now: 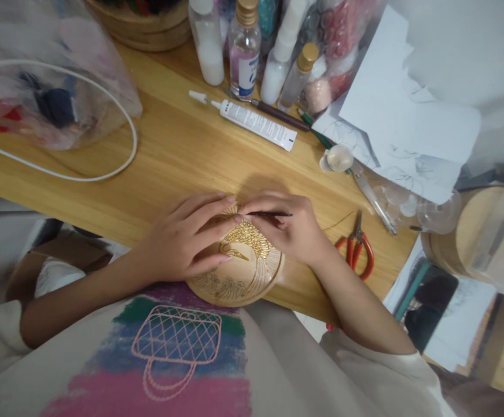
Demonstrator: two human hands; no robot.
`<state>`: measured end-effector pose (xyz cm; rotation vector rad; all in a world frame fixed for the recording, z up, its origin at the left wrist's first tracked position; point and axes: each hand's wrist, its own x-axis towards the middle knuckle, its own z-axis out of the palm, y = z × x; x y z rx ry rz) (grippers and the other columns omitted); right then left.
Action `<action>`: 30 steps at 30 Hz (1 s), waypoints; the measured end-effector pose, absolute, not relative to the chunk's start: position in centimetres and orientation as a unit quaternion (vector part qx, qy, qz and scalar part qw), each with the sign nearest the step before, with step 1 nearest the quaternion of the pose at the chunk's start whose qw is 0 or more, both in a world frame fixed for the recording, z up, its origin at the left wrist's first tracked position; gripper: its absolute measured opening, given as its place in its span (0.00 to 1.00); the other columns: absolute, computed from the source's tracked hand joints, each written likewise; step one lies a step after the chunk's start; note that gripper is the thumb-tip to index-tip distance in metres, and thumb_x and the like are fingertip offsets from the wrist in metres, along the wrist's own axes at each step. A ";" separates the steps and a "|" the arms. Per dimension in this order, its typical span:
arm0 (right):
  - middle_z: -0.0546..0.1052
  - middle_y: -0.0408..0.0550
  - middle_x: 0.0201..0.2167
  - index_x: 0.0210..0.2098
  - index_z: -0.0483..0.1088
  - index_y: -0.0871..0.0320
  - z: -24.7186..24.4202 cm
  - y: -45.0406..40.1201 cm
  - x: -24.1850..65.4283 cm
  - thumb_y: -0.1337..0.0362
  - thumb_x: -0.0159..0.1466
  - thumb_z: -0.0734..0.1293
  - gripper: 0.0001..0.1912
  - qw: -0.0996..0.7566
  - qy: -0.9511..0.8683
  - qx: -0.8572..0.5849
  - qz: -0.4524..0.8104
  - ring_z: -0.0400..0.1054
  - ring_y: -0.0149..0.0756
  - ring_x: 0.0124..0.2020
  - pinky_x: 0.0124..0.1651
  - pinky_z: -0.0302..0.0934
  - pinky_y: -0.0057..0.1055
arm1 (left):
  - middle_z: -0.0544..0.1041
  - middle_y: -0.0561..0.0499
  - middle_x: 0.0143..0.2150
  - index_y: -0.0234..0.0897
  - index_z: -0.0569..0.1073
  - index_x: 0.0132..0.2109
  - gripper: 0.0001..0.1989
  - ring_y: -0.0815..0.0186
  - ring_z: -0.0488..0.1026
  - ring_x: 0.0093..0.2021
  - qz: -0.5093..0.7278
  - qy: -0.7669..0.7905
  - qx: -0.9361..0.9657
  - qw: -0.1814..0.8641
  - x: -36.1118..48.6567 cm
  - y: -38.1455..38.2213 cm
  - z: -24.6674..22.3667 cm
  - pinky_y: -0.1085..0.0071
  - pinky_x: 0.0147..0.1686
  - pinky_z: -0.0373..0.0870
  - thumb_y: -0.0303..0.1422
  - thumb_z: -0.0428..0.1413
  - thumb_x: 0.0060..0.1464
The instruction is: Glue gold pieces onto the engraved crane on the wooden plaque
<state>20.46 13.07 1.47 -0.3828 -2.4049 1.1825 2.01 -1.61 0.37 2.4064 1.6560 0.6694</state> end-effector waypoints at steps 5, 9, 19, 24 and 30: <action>0.82 0.48 0.34 0.38 0.78 0.58 1.5 13.0 20.4 0.70 0.63 0.70 0.05 0.218 -0.865 -0.145 0.429 0.77 0.31 0.34 0.35 0.71 0.26 | 0.71 0.36 0.61 0.30 0.71 0.60 0.24 0.48 0.67 0.62 0.219 0.553 0.801 0.075 2.0 -1.6 0.4 0.50 0.59 0.66 0.43 0.51 0.65; 0.82 0.47 0.34 0.38 0.78 0.57 1.6 12.9 20.4 0.70 0.63 0.70 0.05 0.221 -0.864 -0.145 0.429 0.77 0.31 0.33 0.34 0.71 0.26 | 0.71 0.35 0.61 0.30 0.70 0.59 0.25 0.48 0.67 0.61 0.223 0.551 0.800 0.074 2.0 -1.6 0.4 0.50 0.59 0.66 0.44 0.51 0.65; 0.82 0.47 0.33 0.38 0.78 0.56 1.6 13.0 20.5 0.69 0.63 0.71 0.05 0.220 -0.860 -0.147 0.436 0.76 0.31 0.32 0.31 0.69 0.26 | 0.71 0.35 0.61 0.29 0.70 0.59 0.25 0.47 0.67 0.62 0.225 0.549 0.801 0.082 2.0 -1.6 0.3 0.49 0.59 0.67 0.43 0.50 0.65; 0.82 0.46 0.32 0.39 0.78 0.56 1.6 13.1 20.5 0.69 0.63 0.71 0.05 0.219 -0.863 -0.142 0.433 0.76 0.30 0.31 0.31 0.69 0.25 | 0.70 0.35 0.61 0.30 0.70 0.60 0.25 0.47 0.66 0.62 0.226 0.551 0.798 0.087 2.0 -1.6 0.3 0.49 0.59 0.66 0.43 0.50 0.65; 0.83 0.47 0.35 0.39 0.79 0.55 1.7 13.2 20.4 0.68 0.63 0.70 0.05 0.210 -0.871 -0.140 0.423 0.78 0.32 0.35 0.35 0.72 0.26 | 0.71 0.35 0.61 0.30 0.70 0.60 0.25 0.47 0.67 0.62 0.226 0.551 0.799 0.083 2.0 -1.7 0.3 0.49 0.59 0.66 0.43 0.51 0.65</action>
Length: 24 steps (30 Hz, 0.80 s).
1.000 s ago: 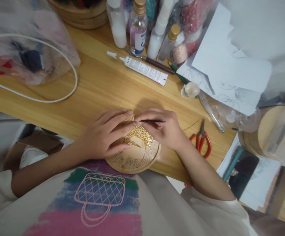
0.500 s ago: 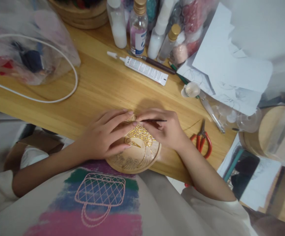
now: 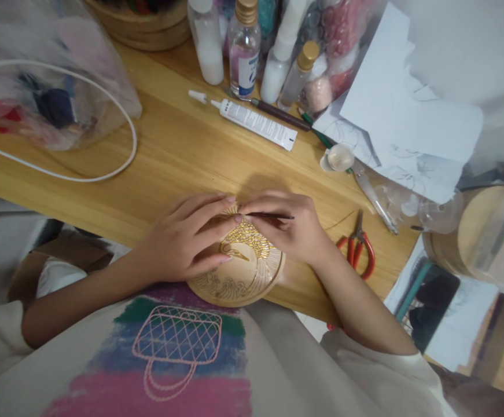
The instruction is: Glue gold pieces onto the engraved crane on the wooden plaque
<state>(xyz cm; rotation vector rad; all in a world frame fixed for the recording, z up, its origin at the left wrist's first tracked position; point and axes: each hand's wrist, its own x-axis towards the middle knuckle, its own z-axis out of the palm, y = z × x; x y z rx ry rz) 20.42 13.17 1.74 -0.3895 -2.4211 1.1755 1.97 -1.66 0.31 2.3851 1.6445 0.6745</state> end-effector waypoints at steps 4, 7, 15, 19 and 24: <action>0.83 0.48 0.35 0.39 0.78 0.56 1.8 13.1 20.5 0.68 0.64 0.70 0.05 0.208 -0.874 -0.135 0.417 0.78 0.32 0.35 0.35 0.72 0.26 | 0.71 0.35 0.61 0.29 0.71 0.59 0.25 0.46 0.67 0.61 0.228 0.548 0.801 0.078 2.0 -1.6 0.3 0.49 0.59 0.66 0.44 0.51 0.65; 0.83 0.47 0.35 0.40 0.78 0.54 1.9 13.1 20.5 0.69 0.64 0.70 0.06 0.202 -0.877 -0.132 0.415 0.78 0.32 0.36 0.35 0.72 0.26 | 0.71 0.34 0.61 0.29 0.71 0.59 0.25 0.46 0.67 0.62 0.226 0.547 0.802 0.080 2.0 -1.6 0.3 0.48 0.59 0.66 0.44 0.51 0.65; 0.82 0.47 0.36 0.40 0.78 0.54 2.0 13.0 20.6 0.70 0.64 0.69 0.07 0.199 -0.880 -0.129 0.411 0.78 0.32 0.36 0.36 0.72 0.27 | 0.71 0.34 0.61 0.29 0.71 0.60 0.25 0.46 0.67 0.61 0.229 0.546 0.802 0.078 2.0 -1.5 0.3 0.49 0.59 0.66 0.44 0.51 0.65; 0.82 0.48 0.36 0.40 0.78 0.56 1.8 12.9 20.6 0.71 0.64 0.69 0.07 0.205 -0.879 -0.127 0.411 0.78 0.32 0.36 0.36 0.72 0.26 | 0.71 0.34 0.61 0.29 0.71 0.60 0.25 0.46 0.67 0.61 0.228 0.547 0.802 0.078 2.0 -1.5 0.4 0.49 0.59 0.66 0.43 0.51 0.65; 0.82 0.48 0.37 0.40 0.78 0.55 1.5 12.7 20.6 0.72 0.63 0.69 0.08 0.228 -0.874 -0.140 0.407 0.78 0.33 0.37 0.38 0.73 0.27 | 0.70 0.34 0.62 0.29 0.70 0.60 0.25 0.47 0.66 0.62 0.218 0.549 0.802 0.086 2.0 -1.6 0.5 0.49 0.60 0.66 0.43 0.50 0.65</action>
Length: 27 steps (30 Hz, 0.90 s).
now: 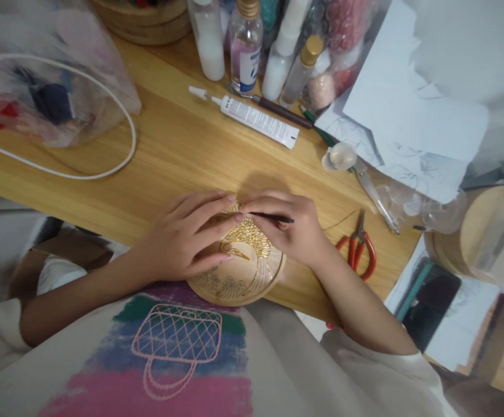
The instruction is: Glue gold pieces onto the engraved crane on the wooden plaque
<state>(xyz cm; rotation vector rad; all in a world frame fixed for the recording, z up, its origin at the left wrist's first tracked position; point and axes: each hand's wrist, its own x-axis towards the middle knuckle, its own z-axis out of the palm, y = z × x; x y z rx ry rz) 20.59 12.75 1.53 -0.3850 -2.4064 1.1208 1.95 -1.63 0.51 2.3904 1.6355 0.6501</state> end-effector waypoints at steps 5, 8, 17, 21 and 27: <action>0.82 0.47 0.36 0.40 0.79 0.55 1.5 12.6 20.6 0.72 0.63 0.69 0.09 0.252 -0.865 -0.164 0.401 0.77 0.33 0.36 0.37 0.72 0.27 | 0.70 0.34 0.62 0.29 0.71 0.59 0.24 0.47 0.66 0.63 0.220 0.549 0.802 0.085 2.0 -1.6 0.4 0.49 0.60 0.66 0.43 0.50 0.65; 0.82 0.48 0.35 0.39 0.79 0.56 1.6 12.8 20.6 0.72 0.62 0.70 0.08 0.249 -0.860 -0.156 0.417 0.77 0.32 0.35 0.36 0.71 0.26 | 0.70 0.35 0.62 0.29 0.71 0.59 0.24 0.47 0.67 0.62 0.223 0.549 0.802 0.078 2.0 -1.6 0.4 0.50 0.59 0.66 0.43 0.51 0.65; 0.82 0.51 0.35 0.38 0.78 0.59 1.5 13.1 20.4 0.71 0.62 0.71 0.05 0.226 -0.862 -0.134 0.433 0.78 0.31 0.35 0.38 0.71 0.24 | 0.71 0.36 0.61 0.29 0.71 0.59 0.25 0.47 0.67 0.61 0.222 0.551 0.801 0.072 2.0 -1.6 0.3 0.50 0.59 0.66 0.44 0.51 0.65; 0.82 0.50 0.35 0.38 0.78 0.59 1.6 13.1 20.4 0.71 0.63 0.70 0.05 0.214 -0.868 -0.129 0.429 0.78 0.32 0.34 0.35 0.71 0.25 | 0.71 0.35 0.61 0.29 0.71 0.60 0.25 0.46 0.67 0.62 0.223 0.550 0.801 0.076 2.0 -1.6 0.3 0.50 0.59 0.66 0.43 0.51 0.65; 0.82 0.51 0.35 0.38 0.78 0.59 1.9 13.1 20.4 0.72 0.63 0.69 0.06 0.207 -0.873 -0.123 0.424 0.78 0.32 0.35 0.36 0.71 0.25 | 0.71 0.36 0.61 0.30 0.71 0.60 0.25 0.46 0.67 0.62 0.220 0.553 0.800 0.077 2.0 -1.7 0.3 0.50 0.59 0.66 0.44 0.51 0.65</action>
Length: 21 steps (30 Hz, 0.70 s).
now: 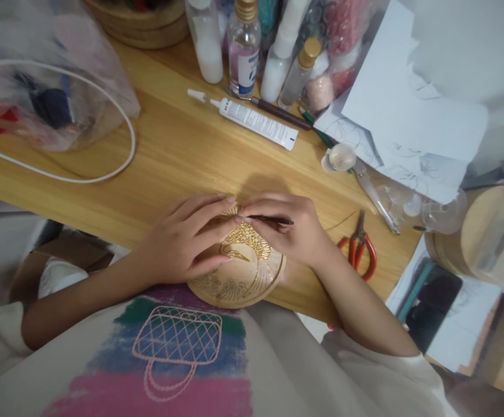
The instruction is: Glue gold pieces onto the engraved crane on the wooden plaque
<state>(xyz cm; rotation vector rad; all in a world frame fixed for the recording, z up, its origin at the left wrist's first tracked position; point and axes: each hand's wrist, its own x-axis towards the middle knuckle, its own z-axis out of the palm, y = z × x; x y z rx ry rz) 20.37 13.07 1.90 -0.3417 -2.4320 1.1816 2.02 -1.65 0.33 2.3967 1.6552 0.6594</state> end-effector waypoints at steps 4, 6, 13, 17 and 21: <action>0.82 0.50 0.34 0.38 0.78 0.59 1.8 13.1 20.3 0.71 0.64 0.69 0.05 0.205 -0.872 -0.127 0.425 0.77 0.32 0.33 0.33 0.70 0.25 | 0.71 0.36 0.61 0.30 0.71 0.60 0.25 0.47 0.66 0.62 0.222 0.552 0.800 0.081 2.0 -1.7 0.3 0.50 0.60 0.65 0.44 0.50 0.65; 0.82 0.49 0.34 0.38 0.78 0.58 1.8 13.1 20.4 0.71 0.63 0.70 0.05 0.204 -0.870 -0.131 0.429 0.77 0.31 0.33 0.32 0.70 0.25 | 0.71 0.36 0.61 0.30 0.71 0.60 0.25 0.47 0.66 0.62 0.222 0.553 0.799 0.081 2.1 -1.7 0.3 0.50 0.60 0.66 0.43 0.50 0.65; 0.82 0.49 0.35 0.39 0.78 0.58 1.6 13.0 20.5 0.72 0.63 0.70 0.06 0.225 -0.865 -0.132 0.429 0.78 0.32 0.36 0.37 0.71 0.26 | 0.71 0.35 0.61 0.29 0.71 0.59 0.24 0.47 0.67 0.62 0.223 0.551 0.800 0.079 2.1 -1.6 0.3 0.50 0.59 0.66 0.43 0.51 0.65; 0.82 0.49 0.36 0.39 0.78 0.57 1.5 12.9 20.6 0.73 0.62 0.70 0.08 0.245 -0.859 -0.151 0.423 0.77 0.32 0.36 0.37 0.72 0.27 | 0.71 0.35 0.61 0.29 0.71 0.59 0.24 0.48 0.67 0.62 0.223 0.552 0.799 0.080 2.1 -1.6 0.4 0.51 0.59 0.66 0.43 0.51 0.65; 0.82 0.48 0.36 0.39 0.78 0.56 1.5 12.8 20.5 0.73 0.62 0.70 0.08 0.248 -0.857 -0.155 0.424 0.78 0.33 0.36 0.37 0.72 0.27 | 0.70 0.35 0.61 0.30 0.71 0.59 0.24 0.48 0.67 0.62 0.222 0.553 0.799 0.077 2.0 -1.6 0.4 0.51 0.59 0.66 0.44 0.50 0.65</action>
